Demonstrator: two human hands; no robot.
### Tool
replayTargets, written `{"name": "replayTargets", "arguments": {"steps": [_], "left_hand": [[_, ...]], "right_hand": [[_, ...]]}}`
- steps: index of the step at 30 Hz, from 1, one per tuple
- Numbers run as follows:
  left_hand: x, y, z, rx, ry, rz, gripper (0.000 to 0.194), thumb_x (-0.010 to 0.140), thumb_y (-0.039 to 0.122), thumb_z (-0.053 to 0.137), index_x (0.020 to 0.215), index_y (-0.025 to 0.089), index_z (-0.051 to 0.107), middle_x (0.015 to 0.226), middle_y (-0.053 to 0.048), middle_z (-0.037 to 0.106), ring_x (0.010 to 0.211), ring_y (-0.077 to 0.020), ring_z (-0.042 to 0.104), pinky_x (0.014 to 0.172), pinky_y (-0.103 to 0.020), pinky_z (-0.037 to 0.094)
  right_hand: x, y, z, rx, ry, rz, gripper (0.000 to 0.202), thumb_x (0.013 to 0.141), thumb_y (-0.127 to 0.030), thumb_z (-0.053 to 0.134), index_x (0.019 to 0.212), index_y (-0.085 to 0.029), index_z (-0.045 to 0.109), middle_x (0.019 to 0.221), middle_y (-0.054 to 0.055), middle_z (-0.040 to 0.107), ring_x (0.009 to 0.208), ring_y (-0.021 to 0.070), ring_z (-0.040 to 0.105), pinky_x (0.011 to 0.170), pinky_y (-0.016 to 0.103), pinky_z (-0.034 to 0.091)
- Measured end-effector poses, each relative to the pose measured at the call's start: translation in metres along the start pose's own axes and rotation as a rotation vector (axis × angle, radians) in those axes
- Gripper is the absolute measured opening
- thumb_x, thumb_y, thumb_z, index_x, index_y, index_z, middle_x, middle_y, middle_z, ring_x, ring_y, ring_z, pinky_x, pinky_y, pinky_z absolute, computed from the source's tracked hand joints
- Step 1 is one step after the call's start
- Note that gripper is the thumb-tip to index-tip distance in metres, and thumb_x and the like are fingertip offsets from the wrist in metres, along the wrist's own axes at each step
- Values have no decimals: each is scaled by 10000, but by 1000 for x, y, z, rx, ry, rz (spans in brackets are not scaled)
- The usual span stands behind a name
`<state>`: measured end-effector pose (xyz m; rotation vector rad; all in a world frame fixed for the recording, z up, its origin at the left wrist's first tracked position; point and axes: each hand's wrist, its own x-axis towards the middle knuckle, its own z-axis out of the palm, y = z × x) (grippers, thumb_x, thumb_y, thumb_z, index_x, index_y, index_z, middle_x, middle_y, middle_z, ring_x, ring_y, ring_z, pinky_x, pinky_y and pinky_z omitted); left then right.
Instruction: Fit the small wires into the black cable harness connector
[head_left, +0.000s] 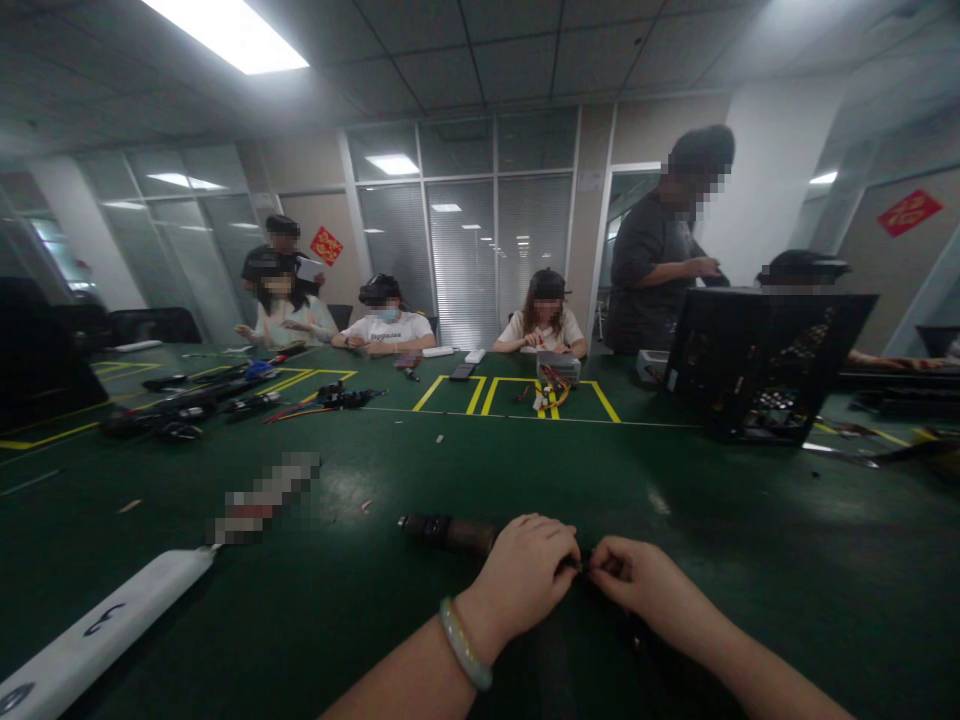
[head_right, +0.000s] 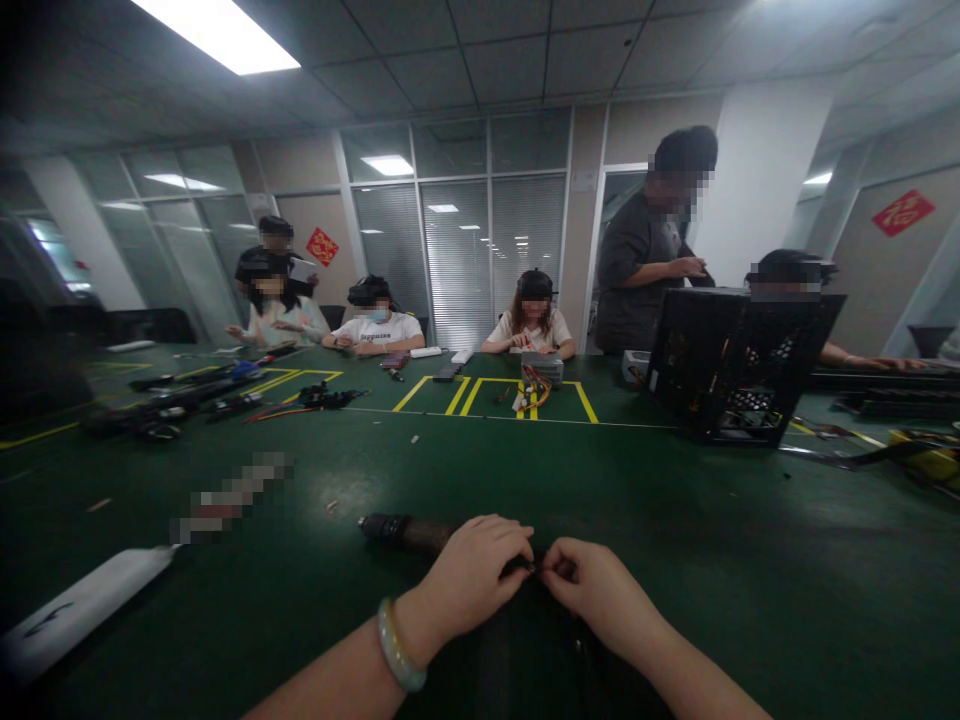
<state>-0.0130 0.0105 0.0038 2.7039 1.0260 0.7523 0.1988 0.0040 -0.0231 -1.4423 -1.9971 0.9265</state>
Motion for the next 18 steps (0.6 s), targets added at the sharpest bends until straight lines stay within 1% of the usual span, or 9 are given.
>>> {"name": "replayTargets", "arguments": {"steps": [3, 6, 8, 10, 13, 15, 18], "left_hand": [[0, 0, -1, -13, -13, 25, 146, 841, 142, 617, 951, 236, 617, 1183, 12, 639, 1096, -176, 562, 1033, -374, 339], [0, 1, -2, -12, 2, 4, 151, 826, 212, 663, 968, 226, 614, 1198, -10, 634, 1109, -203, 558, 1034, -401, 340], [0, 1, -3, -10, 4, -7, 122, 834, 235, 667, 944, 224, 615, 1195, -7, 636, 1111, -201, 557, 1023, -393, 352], [0, 1, -3, -12, -6, 12, 84, 856, 200, 639, 931, 232, 618, 1197, 11, 635, 1110, -182, 557, 1027, -376, 349], [0, 2, -3, -8, 3, 18, 152, 854, 164, 635, 985, 235, 608, 1179, 6, 640, 1093, -178, 564, 1031, -374, 347], [1, 2, -4, 6, 21, -18, 165, 837, 202, 673, 983, 222, 598, 1149, -11, 649, 1071, -195, 572, 1012, -385, 364], [2, 1, -4, 18, 20, -55, 158, 819, 263, 712, 920, 215, 600, 1113, -12, 659, 1037, -207, 583, 970, -386, 394]], "right_hand": [[1, 1, 0, 2, -7, -1, 115, 855, -256, 566, 843, -182, 651, 703, -11, 646, 577, 119, 564, 508, 186, 373], [1, 2, 1, -2, 6, -1, 102, 844, -249, 574, 822, -180, 646, 685, -15, 635, 574, 117, 556, 502, 183, 364], [0, 3, 1, 12, 5, 9, 97, 840, -250, 576, 821, -178, 638, 682, -16, 633, 558, 113, 547, 487, 180, 360], [0, 3, 1, 30, -8, 17, 105, 847, -258, 570, 832, -176, 634, 690, -13, 636, 545, 110, 543, 478, 177, 362], [-1, 3, 0, 40, -9, 9, 111, 849, -263, 571, 830, -173, 634, 686, -13, 632, 551, 110, 544, 487, 177, 372], [-1, 2, 0, 39, -4, 9, 105, 842, -261, 578, 828, -175, 637, 688, -12, 634, 560, 113, 548, 491, 178, 376], [0, 2, 0, 34, -1, 18, 105, 837, -261, 578, 839, -177, 642, 702, -8, 643, 558, 116, 555, 486, 182, 375]]}}
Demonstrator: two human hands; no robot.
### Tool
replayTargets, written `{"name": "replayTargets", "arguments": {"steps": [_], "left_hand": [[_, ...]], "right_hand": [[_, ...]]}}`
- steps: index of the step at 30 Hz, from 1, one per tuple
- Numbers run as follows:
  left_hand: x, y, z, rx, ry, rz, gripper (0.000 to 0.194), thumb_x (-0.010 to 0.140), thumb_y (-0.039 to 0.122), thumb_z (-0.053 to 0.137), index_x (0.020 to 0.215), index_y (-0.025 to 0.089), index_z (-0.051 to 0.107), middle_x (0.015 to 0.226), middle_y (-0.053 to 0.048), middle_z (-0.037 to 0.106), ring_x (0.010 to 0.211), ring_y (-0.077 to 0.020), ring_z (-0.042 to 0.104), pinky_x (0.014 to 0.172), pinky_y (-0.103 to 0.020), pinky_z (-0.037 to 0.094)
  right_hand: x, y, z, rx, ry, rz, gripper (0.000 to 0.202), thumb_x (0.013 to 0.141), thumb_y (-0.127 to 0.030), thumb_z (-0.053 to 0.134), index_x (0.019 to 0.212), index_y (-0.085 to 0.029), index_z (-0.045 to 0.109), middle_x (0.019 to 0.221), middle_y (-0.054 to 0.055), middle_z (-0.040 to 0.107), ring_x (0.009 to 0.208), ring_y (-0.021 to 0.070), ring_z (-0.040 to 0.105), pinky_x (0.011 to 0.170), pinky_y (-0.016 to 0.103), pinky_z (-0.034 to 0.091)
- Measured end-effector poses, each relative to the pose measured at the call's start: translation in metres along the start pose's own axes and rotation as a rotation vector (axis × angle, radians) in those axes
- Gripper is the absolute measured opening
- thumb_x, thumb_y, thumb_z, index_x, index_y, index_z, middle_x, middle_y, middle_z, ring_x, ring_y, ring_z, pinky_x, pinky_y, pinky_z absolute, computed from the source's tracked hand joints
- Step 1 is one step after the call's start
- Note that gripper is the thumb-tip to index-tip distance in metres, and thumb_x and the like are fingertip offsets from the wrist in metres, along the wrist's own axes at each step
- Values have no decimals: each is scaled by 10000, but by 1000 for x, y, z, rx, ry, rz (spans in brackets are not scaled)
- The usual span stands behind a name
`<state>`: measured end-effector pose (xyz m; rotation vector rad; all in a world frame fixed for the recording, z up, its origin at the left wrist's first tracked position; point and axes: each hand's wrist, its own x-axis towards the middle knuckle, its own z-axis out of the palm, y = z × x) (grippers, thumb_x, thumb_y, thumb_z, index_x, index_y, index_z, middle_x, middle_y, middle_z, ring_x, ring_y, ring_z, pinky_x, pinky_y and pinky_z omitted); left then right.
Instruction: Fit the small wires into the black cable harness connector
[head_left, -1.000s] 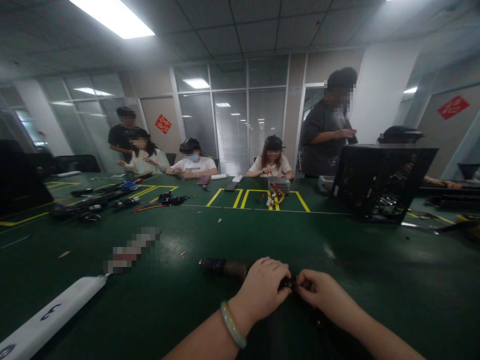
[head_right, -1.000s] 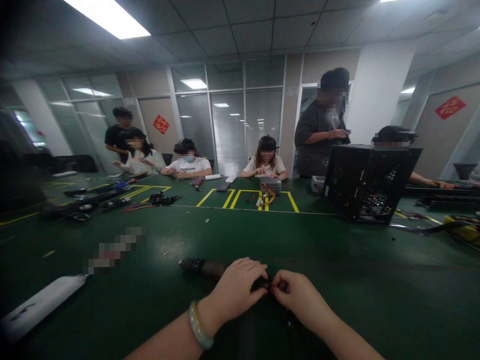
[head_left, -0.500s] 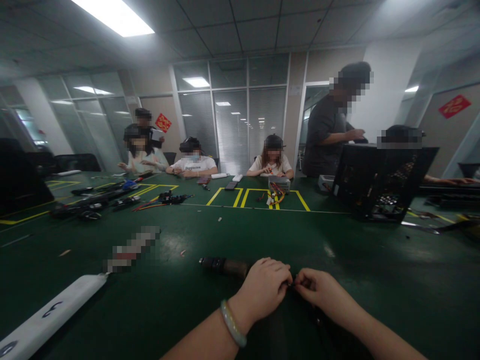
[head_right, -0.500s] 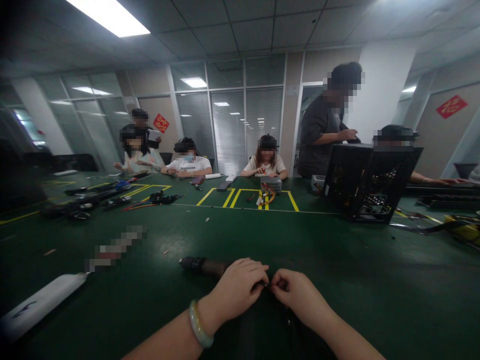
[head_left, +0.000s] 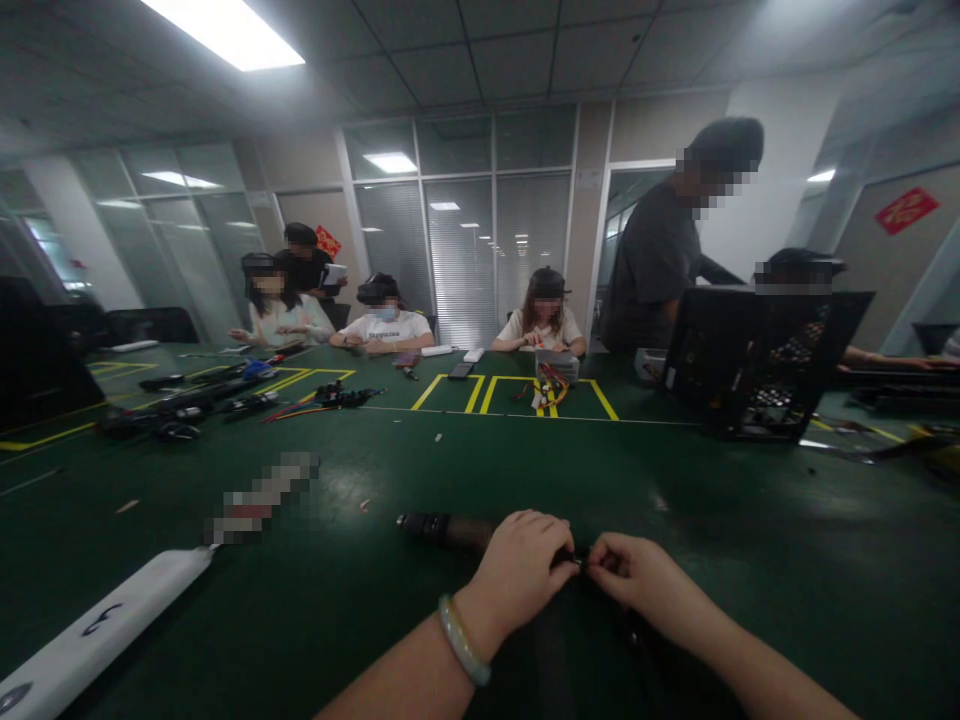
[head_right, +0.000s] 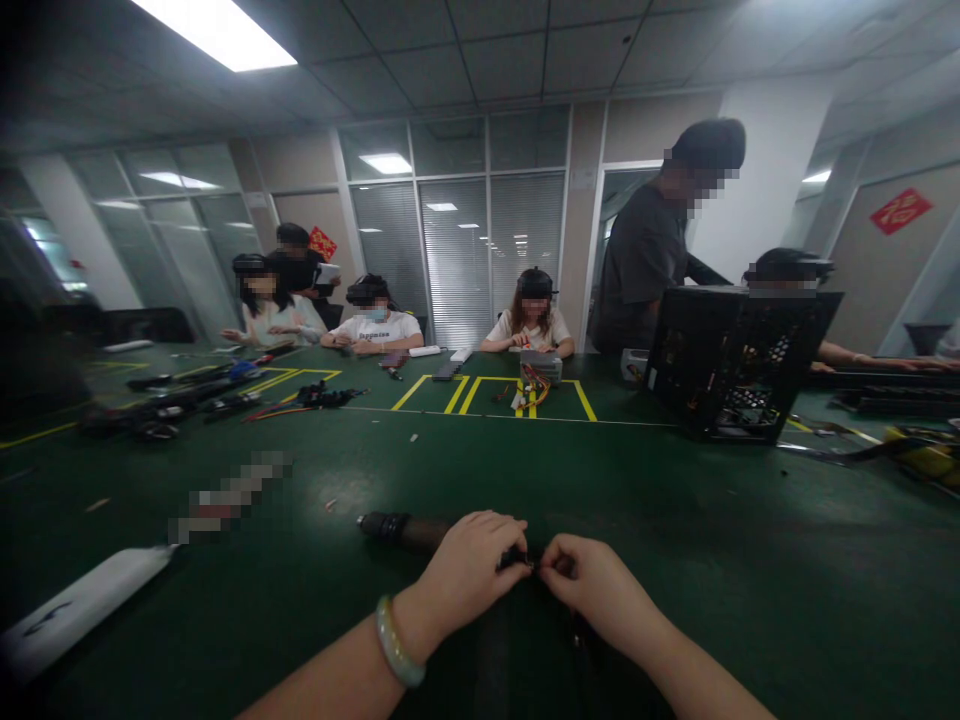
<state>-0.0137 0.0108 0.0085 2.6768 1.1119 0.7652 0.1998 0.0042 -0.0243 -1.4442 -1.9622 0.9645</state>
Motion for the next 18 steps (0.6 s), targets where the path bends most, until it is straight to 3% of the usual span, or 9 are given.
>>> {"name": "replayTargets", "arguments": {"steps": [7, 11, 18], "left_hand": [[0, 0, 3, -7, -63, 40, 57, 877, 235, 644, 933, 235, 642, 1114, 10, 662, 1035, -187, 587, 948, -357, 400], [-1, 2, 4, -2, -60, 51, 117, 879, 163, 610, 960, 245, 634, 1081, 26, 667, 1018, -171, 586, 958, -344, 387], [0, 3, 3, 23, -57, -15, 90, 861, 237, 642, 939, 222, 601, 1022, 0, 664, 971, -195, 594, 909, -350, 412]], "right_hand": [[-2, -5, -1, -15, -5, 22, 125, 851, -276, 563, 840, -182, 645, 707, -4, 657, 563, 123, 570, 486, 189, 371], [-2, -7, -1, -11, -10, 29, 130, 853, -282, 567, 839, -176, 641, 702, -4, 658, 554, 119, 572, 490, 187, 378], [-2, -6, 0, -25, 26, 2, 124, 840, -275, 579, 812, -174, 647, 700, -3, 657, 590, 128, 579, 516, 193, 384]]}}
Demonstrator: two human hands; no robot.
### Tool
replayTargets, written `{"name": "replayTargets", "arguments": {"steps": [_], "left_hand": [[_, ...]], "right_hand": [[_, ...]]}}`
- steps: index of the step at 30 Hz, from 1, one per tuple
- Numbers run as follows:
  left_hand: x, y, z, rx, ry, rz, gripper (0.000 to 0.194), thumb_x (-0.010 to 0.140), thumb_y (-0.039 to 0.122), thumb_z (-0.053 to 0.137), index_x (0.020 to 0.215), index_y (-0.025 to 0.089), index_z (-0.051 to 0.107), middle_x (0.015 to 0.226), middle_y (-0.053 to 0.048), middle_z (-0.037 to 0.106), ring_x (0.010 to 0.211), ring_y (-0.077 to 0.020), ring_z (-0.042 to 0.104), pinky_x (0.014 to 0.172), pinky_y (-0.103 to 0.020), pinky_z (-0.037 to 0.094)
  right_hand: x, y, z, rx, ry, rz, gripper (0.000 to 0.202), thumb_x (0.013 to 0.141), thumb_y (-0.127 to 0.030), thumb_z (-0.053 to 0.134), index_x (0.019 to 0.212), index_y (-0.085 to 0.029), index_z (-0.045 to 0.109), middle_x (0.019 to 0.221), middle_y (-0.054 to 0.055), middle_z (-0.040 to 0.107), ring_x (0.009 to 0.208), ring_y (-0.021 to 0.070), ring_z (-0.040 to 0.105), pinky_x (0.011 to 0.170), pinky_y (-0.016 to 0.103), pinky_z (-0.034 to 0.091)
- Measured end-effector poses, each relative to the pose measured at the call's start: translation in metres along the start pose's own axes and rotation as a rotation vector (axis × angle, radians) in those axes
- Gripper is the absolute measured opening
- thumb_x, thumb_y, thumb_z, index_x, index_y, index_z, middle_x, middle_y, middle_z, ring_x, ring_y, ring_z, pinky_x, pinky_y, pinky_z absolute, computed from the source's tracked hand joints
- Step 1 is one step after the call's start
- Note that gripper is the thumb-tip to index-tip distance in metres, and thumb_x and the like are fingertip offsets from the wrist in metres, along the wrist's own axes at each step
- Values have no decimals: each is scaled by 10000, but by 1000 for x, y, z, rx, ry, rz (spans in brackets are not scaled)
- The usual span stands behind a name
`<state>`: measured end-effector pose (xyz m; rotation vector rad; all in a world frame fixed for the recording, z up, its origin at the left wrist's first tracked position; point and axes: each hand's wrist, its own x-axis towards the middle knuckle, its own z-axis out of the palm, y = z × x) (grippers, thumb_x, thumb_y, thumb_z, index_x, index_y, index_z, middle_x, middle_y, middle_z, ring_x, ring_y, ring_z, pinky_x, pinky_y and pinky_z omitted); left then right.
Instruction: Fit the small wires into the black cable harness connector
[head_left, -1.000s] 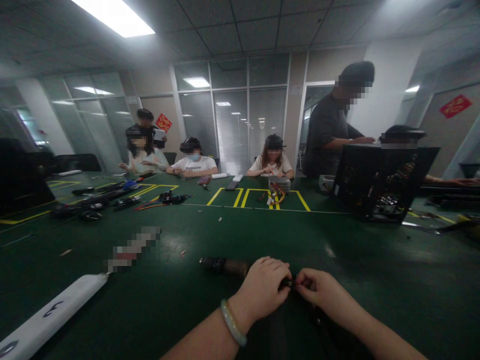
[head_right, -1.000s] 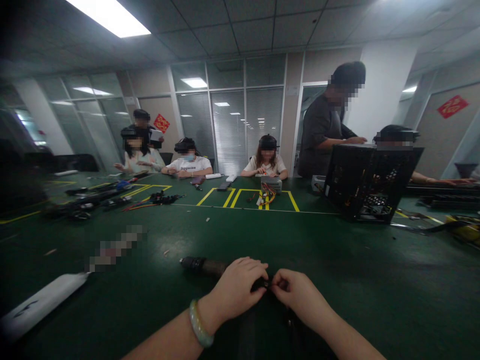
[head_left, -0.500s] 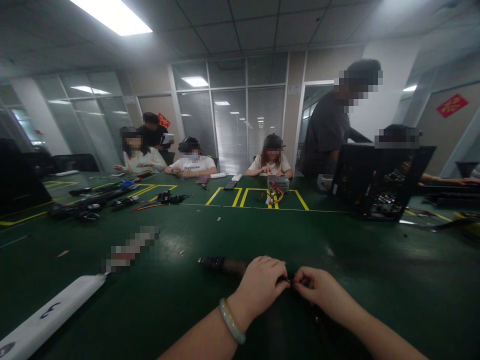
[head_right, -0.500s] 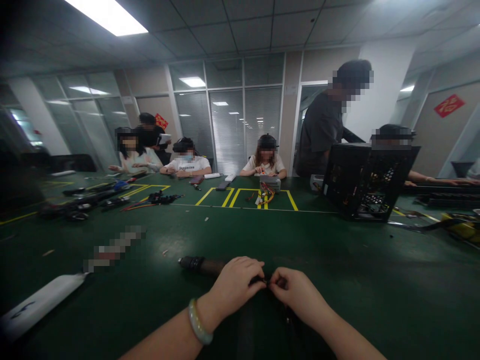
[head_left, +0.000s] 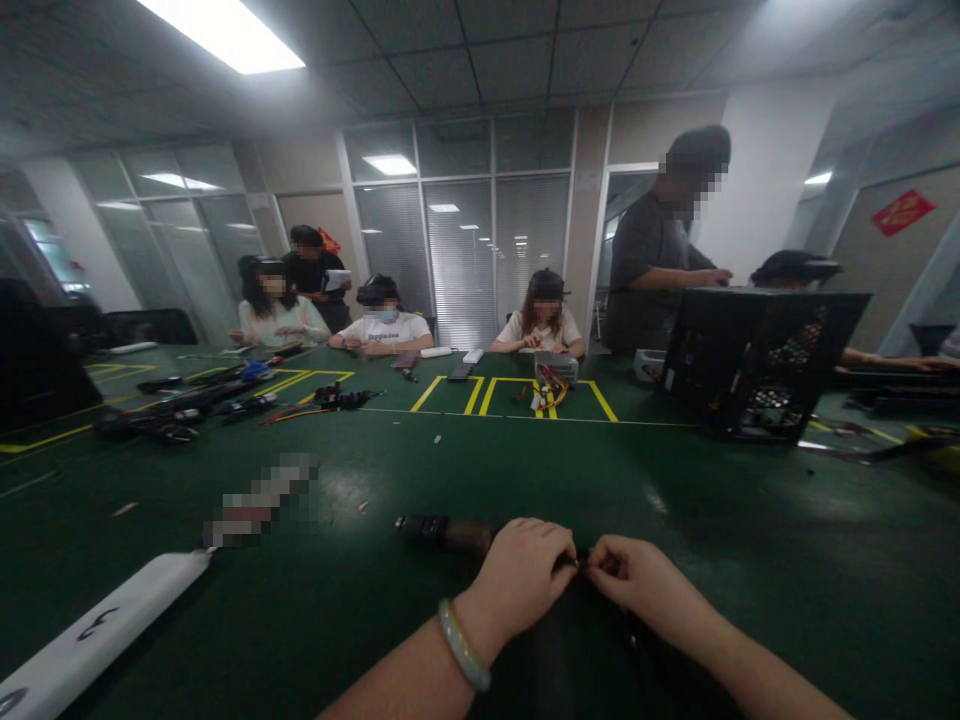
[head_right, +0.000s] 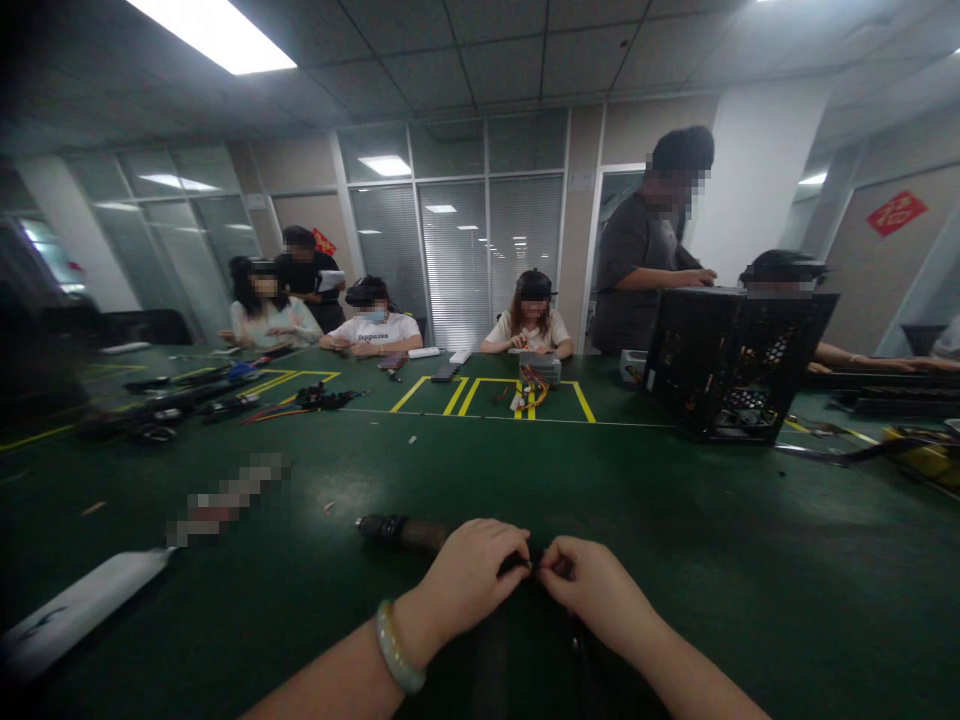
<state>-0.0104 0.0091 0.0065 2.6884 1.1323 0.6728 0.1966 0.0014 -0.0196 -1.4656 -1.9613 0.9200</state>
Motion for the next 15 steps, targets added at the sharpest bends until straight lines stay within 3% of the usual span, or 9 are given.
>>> {"name": "replayTargets", "arguments": {"steps": [12, 15], "left_hand": [[0, -1, 4, 0, -2, 32, 84, 859, 166, 607, 923, 220, 597, 1034, 1, 661, 979, -189, 592, 918, -340, 403], [0, -2, 5, 2, 4, 13, 91, 862, 213, 623, 946, 222, 591, 1019, 1, 657, 957, -191, 594, 897, -340, 408]], "right_hand": [[1, 5, 2, 45, -18, 17, 134, 854, -292, 573, 830, -171, 625, 691, -10, 644, 547, 116, 562, 487, 181, 377], [1, 5, 2, 61, -24, 16, 145, 863, -304, 566, 846, -173, 624, 709, -11, 647, 552, 114, 564, 489, 181, 380]]}}
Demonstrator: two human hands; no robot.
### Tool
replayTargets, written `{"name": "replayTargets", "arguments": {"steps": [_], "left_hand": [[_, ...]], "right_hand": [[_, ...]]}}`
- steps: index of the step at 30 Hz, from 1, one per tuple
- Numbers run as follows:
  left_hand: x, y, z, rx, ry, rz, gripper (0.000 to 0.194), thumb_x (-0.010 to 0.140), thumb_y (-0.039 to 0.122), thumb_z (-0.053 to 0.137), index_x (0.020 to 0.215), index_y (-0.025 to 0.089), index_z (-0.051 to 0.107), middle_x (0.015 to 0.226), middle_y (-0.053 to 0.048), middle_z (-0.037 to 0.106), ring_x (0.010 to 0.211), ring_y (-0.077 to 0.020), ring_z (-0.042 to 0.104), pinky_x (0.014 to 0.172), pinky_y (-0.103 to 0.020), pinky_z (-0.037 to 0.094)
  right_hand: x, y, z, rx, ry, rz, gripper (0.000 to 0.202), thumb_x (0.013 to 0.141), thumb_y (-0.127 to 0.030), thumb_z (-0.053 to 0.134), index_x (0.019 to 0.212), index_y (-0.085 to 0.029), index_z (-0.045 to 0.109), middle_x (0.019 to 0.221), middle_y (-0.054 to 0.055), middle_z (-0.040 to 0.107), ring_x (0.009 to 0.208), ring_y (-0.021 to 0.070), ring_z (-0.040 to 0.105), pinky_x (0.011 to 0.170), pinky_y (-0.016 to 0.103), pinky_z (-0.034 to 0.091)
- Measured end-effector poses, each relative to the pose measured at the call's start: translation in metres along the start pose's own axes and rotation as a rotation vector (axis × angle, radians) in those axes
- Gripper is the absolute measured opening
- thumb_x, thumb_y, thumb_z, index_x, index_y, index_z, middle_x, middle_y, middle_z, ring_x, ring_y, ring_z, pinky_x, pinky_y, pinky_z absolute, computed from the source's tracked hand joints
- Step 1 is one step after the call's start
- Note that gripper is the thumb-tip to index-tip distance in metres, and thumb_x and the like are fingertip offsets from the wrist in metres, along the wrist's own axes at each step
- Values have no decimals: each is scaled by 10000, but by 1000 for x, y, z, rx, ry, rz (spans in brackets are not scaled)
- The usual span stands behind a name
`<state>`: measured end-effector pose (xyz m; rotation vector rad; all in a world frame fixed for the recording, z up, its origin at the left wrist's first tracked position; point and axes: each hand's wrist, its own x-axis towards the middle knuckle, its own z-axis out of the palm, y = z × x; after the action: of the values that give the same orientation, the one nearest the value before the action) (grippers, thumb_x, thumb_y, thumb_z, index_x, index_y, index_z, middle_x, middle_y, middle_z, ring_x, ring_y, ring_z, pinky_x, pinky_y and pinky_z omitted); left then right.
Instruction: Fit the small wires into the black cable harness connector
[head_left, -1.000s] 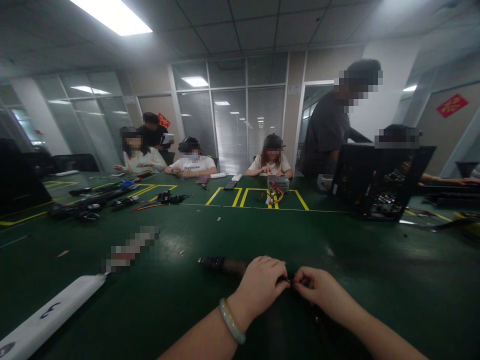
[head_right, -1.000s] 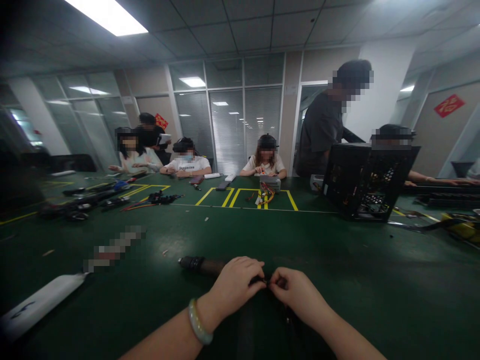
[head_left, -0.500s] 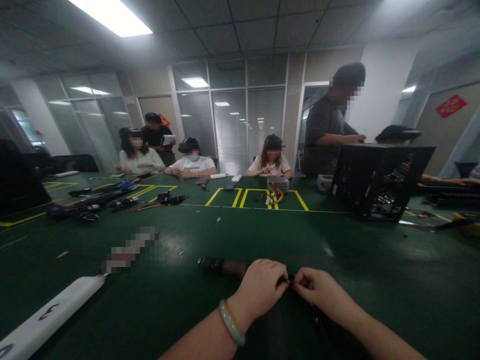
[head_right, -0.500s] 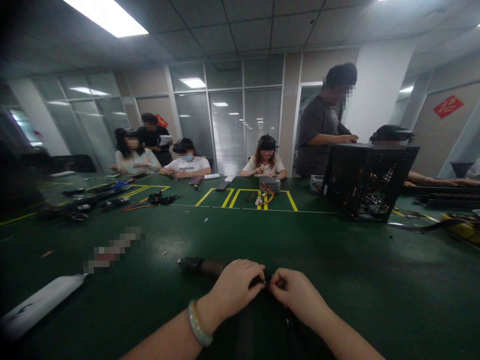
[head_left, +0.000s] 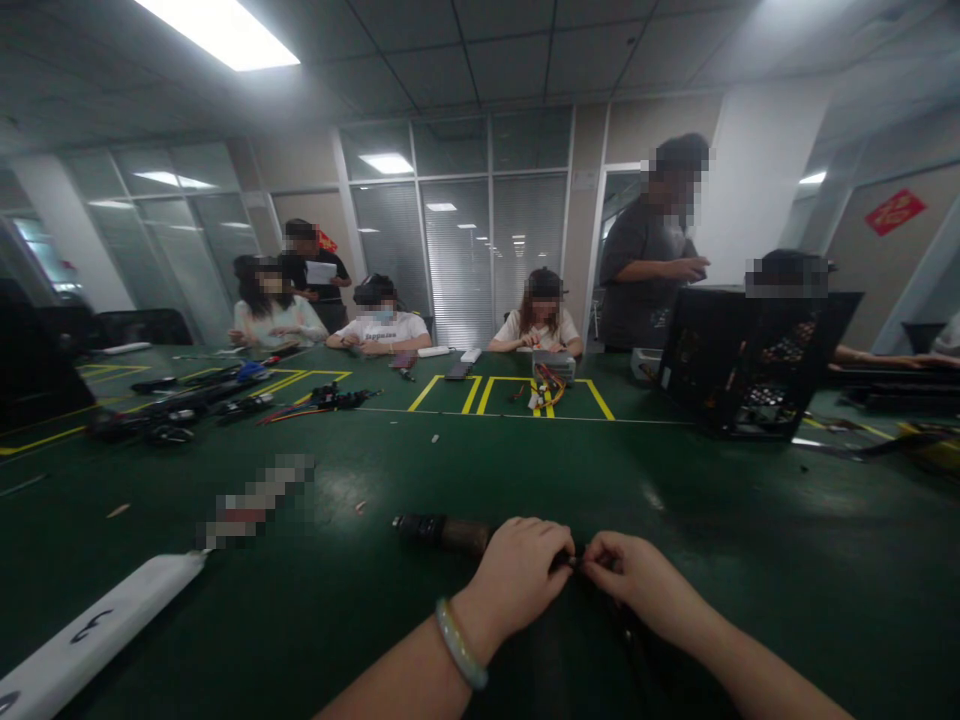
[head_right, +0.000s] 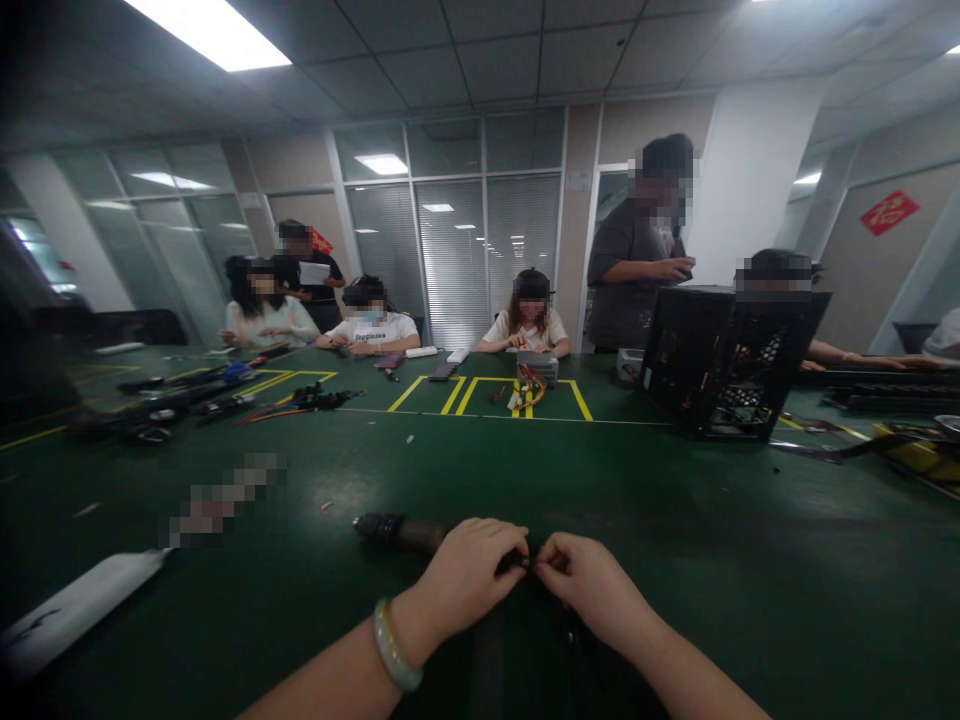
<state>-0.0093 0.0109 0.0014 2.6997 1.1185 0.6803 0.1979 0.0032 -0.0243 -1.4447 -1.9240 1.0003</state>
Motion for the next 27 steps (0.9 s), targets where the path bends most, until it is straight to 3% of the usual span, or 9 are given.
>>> {"name": "replayTargets", "arguments": {"steps": [11, 17, 22, 27], "left_hand": [[4, 0, 4, 76, 0, -50, 97, 885, 301, 626, 909, 216, 586, 905, 3, 643, 877, -195, 590, 786, -326, 405], [5, 1, 3, 95, -3, -58, 107, 891, 307, 610, 932, 211, 586, 911, -12, 644, 894, -203, 591, 801, -324, 411], [4, 2, 1, 64, 4, -15, 40, 869, 214, 600, 909, 214, 600, 959, -8, 652, 939, -199, 587, 859, -330, 403], [3, -1, 3, 28, 18, -33, 118, 852, 215, 627, 966, 225, 597, 992, 5, 654, 955, -192, 588, 883, -332, 401]], "right_hand": [[-1, -4, -2, -44, 20, -7, 146, 883, -307, 546, 875, -190, 634, 736, -16, 659, 554, 118, 569, 503, 197, 391], [1, -7, -1, -73, 60, -30, 149, 885, -292, 541, 844, -182, 633, 711, -13, 646, 566, 121, 563, 509, 197, 380], [2, -8, -1, -122, 72, -52, 116, 861, -263, 560, 846, -182, 641, 717, -9, 654, 620, 137, 581, 549, 207, 388], [-1, -11, -2, -126, 72, -52, 94, 849, -240, 564, 836, -185, 639, 715, -8, 651, 651, 142, 585, 563, 203, 386]]}}
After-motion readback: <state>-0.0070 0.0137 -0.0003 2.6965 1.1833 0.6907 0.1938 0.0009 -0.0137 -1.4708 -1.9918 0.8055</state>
